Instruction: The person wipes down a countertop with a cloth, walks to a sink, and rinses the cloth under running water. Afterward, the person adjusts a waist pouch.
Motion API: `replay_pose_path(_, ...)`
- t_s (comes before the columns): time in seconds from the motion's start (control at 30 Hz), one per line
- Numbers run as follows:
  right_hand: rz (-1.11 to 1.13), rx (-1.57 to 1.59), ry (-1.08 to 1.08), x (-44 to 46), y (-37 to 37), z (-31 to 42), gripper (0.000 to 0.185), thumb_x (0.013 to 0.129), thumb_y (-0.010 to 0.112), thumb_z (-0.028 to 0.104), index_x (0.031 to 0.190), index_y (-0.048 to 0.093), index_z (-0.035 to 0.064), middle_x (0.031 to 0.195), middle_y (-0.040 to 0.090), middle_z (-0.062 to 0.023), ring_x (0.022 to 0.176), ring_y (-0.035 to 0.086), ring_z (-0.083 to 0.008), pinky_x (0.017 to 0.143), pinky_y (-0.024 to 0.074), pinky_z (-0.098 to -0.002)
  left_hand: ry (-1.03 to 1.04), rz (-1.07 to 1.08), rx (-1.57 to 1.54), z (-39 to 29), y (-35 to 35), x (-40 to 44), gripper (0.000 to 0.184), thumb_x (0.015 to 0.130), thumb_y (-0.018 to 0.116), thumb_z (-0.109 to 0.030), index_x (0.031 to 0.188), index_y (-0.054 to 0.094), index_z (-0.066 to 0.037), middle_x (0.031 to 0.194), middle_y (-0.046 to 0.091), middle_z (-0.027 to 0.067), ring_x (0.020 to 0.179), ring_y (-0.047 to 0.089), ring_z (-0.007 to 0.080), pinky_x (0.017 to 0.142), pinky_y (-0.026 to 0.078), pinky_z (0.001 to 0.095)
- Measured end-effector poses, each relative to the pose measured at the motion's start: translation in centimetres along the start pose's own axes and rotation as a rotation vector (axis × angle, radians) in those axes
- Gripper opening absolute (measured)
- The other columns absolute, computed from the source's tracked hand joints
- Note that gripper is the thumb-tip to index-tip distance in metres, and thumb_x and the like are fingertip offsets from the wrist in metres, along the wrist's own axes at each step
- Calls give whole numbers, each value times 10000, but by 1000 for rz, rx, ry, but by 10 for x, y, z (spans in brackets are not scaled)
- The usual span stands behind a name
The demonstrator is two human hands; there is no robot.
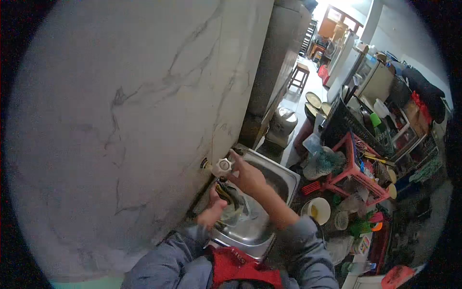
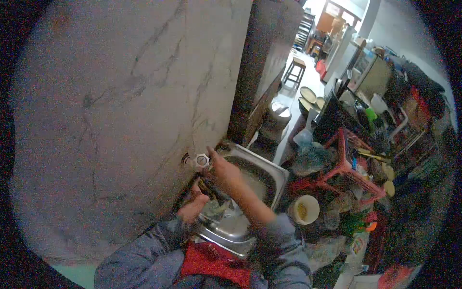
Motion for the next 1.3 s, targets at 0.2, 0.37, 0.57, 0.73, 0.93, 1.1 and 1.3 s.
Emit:
replay_pose_path(0.2,234,-336,-142,32,30,4,430,762,571,284,1129,430,109,911,567,-173,841,566,-320,680,463,-390,-99,-187,-12,10,-15,10,334,791,507,-382,1003,561,-129,986,575,47,893,541,259,810,417,405)
replay_pose_path(0.37,203,-785,-466,22,30,25,430,729,565,212,1139,451,153,1041,529,-138,887,546,-286,706,456,-388,415,179,896,-29,10,-32,563,737,542,-186,1257,360,-66,1083,492,58,947,468,157,842,374,279)
replay_pose_path(0.57,-264,-9,-388,-2,49,-66,508,769,560,170,1250,395,174,1084,510,-167,859,540,-302,745,438,-409,968,817,508,-59,70,-85,482,764,495,-161,1225,388,-68,1016,500,70,866,477,147,770,410,262)
replay_pose_path(0.73,-129,269,139,-22,176,-153,424,782,562,216,1182,465,112,960,555,-195,795,550,-347,725,442,-426,-209,689,-338,62,-70,63,283,813,467,-298,1020,521,-113,959,541,46,819,519,170,731,435,302)
replay_pose_path(0.93,169,-291,115,-8,178,-105,254,759,562,286,904,599,81,821,584,-143,744,564,-307,662,452,-399,-139,224,529,9,33,-32,404,859,388,-430,1132,429,-135,1113,470,41,984,454,203,830,372,356)
replay_pose_path(1.1,-61,-616,-285,15,251,-159,236,777,519,301,854,613,99,812,584,-138,743,556,-291,612,453,-376,-187,319,1109,-30,42,-125,535,876,344,-454,1301,328,-129,1267,387,49,1146,373,221,935,304,380)
replay_pose_path(1.3,-107,474,150,20,288,-232,205,759,513,198,913,578,79,917,580,-158,835,560,-328,647,461,-453,-172,399,1076,-23,48,-118,521,877,347,-446,1288,341,-126,1252,399,47,1124,387,217,924,314,374)
Point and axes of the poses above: each hand's wrist, its own x-axis towards the middle knuckle, its own y-axis out of the palm, z = x × y, the point moved 8 cm from there along x, towards the middle knuckle
